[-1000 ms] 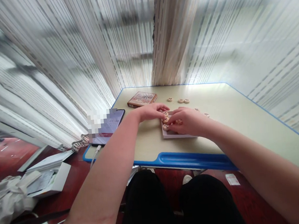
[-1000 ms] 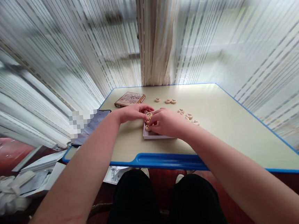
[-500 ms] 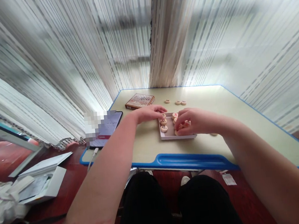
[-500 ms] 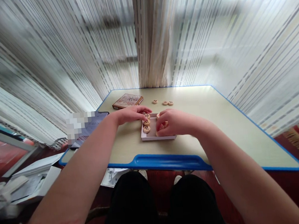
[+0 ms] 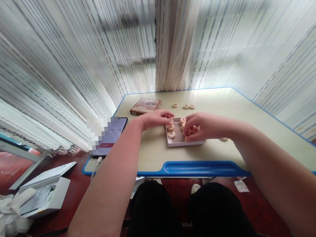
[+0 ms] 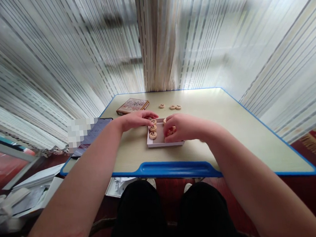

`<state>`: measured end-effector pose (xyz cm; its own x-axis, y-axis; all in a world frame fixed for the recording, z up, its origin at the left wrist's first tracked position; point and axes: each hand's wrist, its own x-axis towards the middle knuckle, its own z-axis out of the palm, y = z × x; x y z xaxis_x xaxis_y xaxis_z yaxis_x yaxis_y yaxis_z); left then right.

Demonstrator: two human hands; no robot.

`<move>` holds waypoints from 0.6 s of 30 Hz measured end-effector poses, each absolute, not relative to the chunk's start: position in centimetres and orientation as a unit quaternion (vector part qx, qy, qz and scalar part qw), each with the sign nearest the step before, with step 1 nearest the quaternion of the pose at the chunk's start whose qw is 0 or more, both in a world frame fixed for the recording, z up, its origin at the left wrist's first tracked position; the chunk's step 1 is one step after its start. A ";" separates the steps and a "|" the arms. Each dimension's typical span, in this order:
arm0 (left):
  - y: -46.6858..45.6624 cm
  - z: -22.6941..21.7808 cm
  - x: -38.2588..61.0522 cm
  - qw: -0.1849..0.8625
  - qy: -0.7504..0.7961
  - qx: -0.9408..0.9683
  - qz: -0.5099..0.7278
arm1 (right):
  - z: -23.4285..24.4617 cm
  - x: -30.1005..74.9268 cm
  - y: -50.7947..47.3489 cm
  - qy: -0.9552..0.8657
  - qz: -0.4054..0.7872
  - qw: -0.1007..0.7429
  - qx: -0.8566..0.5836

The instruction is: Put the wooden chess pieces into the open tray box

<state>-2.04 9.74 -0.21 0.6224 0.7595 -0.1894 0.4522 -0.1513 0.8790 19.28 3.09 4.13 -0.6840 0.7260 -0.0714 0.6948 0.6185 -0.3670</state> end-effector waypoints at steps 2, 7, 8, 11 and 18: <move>9.7 -0.1 -2.0 0.499 0.412 0.747 0.150 | 4.2 19.4 3.1 -0.896 0.187 0.048 -0.401; 9.4 0.2 -2.0 0.497 0.418 0.746 0.147 | 3.8 19.9 3.7 -0.894 0.156 0.075 -0.413; 9.3 0.2 -2.0 0.499 0.419 0.744 0.147 | 3.7 20.0 3.8 -0.895 0.153 0.075 -0.412; 9.2 0.3 -1.9 0.499 0.422 0.742 0.149 | 3.5 20.1 4.2 -0.897 0.161 0.063 -0.406; 9.5 0.0 -2.0 0.507 0.412 0.742 0.152 | 3.3 20.3 4.4 -0.900 0.147 0.075 -0.403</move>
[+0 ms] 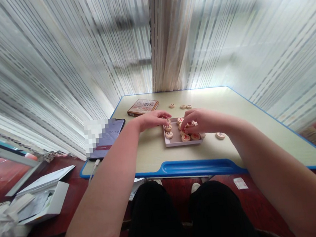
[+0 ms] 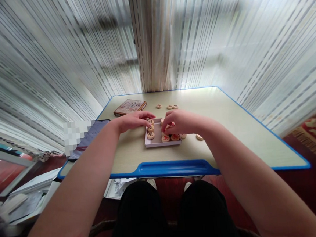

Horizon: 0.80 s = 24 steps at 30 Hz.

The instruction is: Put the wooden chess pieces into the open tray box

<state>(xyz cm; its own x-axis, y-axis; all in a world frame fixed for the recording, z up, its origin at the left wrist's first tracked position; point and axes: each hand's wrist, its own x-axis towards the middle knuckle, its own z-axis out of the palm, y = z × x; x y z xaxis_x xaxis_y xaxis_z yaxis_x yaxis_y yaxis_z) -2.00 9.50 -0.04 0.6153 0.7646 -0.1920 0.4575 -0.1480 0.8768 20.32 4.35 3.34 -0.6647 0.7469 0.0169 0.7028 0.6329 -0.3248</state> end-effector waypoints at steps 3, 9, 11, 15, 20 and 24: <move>9.5 -0.1 -2.0 0.505 0.412 0.743 0.152 | 3.2 20.3 4.4 -0.902 0.135 0.087 -0.401; 9.3 0.1 -1.9 0.497 0.421 0.744 0.149 | 3.2 20.2 4.5 -0.905 0.126 0.095 -0.396; 9.3 0.1 -1.9 0.493 0.422 0.746 0.149 | 3.2 20.2 4.6 -0.903 0.128 0.093 -0.399; 9.2 0.2 -1.8 0.487 0.425 0.748 0.150 | 3.3 20.2 4.7 -0.898 0.149 0.079 -0.406; 9.2 0.2 -1.9 0.484 0.419 0.754 0.150 | 3.3 20.1 4.6 -0.895 0.151 0.099 -0.408; 9.3 0.1 -1.9 0.490 0.420 0.749 0.152 | 3.2 20.0 4.5 -0.901 0.157 0.089 -0.393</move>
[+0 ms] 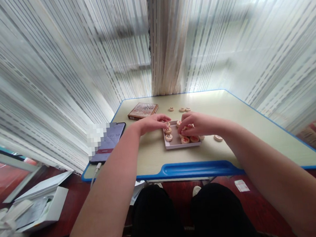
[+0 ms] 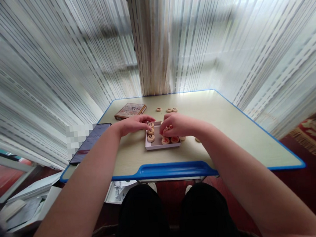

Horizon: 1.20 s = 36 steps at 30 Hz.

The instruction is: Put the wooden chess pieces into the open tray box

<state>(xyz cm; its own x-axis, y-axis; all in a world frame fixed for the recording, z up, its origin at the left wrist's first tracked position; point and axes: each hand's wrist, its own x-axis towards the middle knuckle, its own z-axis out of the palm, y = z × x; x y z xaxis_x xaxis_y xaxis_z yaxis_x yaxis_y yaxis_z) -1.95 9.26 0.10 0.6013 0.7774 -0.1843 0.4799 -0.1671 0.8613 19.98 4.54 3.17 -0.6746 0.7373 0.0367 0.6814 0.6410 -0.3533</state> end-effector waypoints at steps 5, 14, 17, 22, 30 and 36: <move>9.5 -0.1 -2.0 0.498 0.415 0.746 0.153 | 3.2 20.0 4.5 -0.901 0.162 0.088 -0.393; 9.5 -0.2 -2.1 0.506 0.411 0.742 0.157 | 3.5 20.1 4.1 -0.897 0.180 0.093 -0.392; 9.5 -0.2 -2.1 0.509 0.410 0.739 0.159 | 3.4 19.9 4.0 -0.903 0.185 0.070 -0.381; 9.5 -0.2 -2.1 0.509 0.412 0.738 0.162 | 3.5 19.8 3.9 -0.898 0.203 0.063 -0.385; 9.5 -0.4 -2.1 0.510 0.412 0.735 0.172 | 4.0 20.5 4.3 -0.867 0.192 0.140 -0.438; 8.9 0.2 -1.8 0.488 0.441 0.736 0.161 | 2.1 22.1 7.3 -0.778 0.005 0.238 -0.581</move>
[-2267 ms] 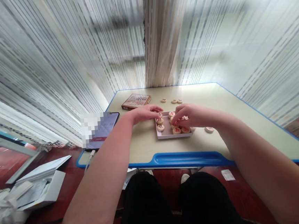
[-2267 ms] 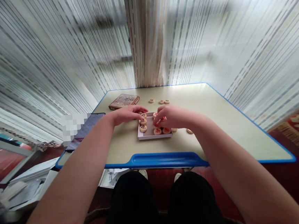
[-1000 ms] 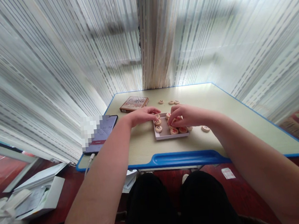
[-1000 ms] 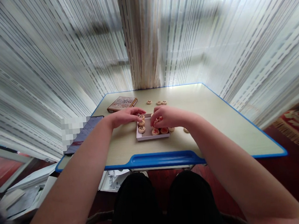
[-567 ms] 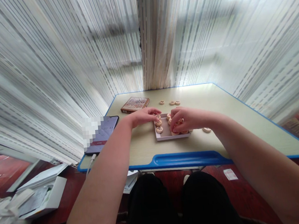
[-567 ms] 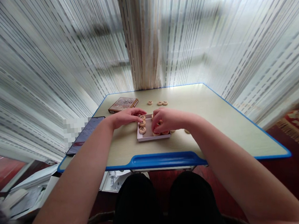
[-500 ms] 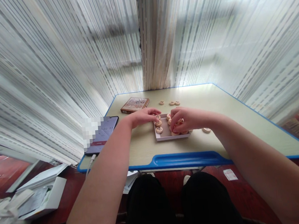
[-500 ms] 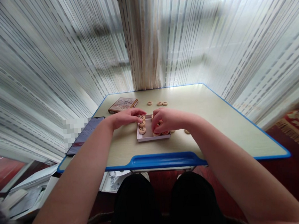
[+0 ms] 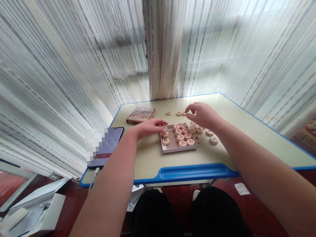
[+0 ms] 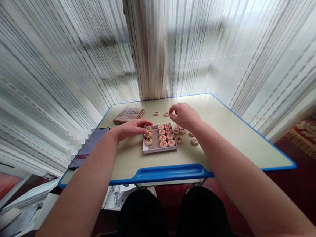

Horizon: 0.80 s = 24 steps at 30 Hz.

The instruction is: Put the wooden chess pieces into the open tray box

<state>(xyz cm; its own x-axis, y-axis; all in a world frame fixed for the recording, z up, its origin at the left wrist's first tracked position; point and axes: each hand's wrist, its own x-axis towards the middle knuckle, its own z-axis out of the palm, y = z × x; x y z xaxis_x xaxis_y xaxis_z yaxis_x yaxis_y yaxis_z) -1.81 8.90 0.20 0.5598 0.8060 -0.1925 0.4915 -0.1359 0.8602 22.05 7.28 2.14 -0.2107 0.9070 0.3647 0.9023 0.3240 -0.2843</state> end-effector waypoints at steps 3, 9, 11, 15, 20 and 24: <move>9.1 0.0 -1.9 0.481 0.440 0.743 0.151 | 1.6 22.7 8.1 -0.750 -0.011 0.247 -0.614; 9.7 -0.6 -2.1 0.487 0.439 0.740 0.151 | 1.3 23.6 8.8 -0.686 0.014 0.246 -0.685; 9.8 -0.8 -2.1 0.492 0.435 0.737 0.157 | 0.9 24.1 9.3 -0.668 0.021 0.234 -0.707; 9.8 -0.9 -2.0 0.499 0.432 0.734 0.161 | -0.3 25.2 10.5 -0.652 0.025 0.211 -0.728; 9.2 -0.6 -1.6 0.466 0.459 0.738 0.168 | -1.4 25.3 11.4 -0.696 0.029 0.211 -0.686; 8.9 -0.4 -1.4 0.446 0.467 0.745 0.167 | -1.8 25.0 11.8 -0.716 0.062 0.190 -0.668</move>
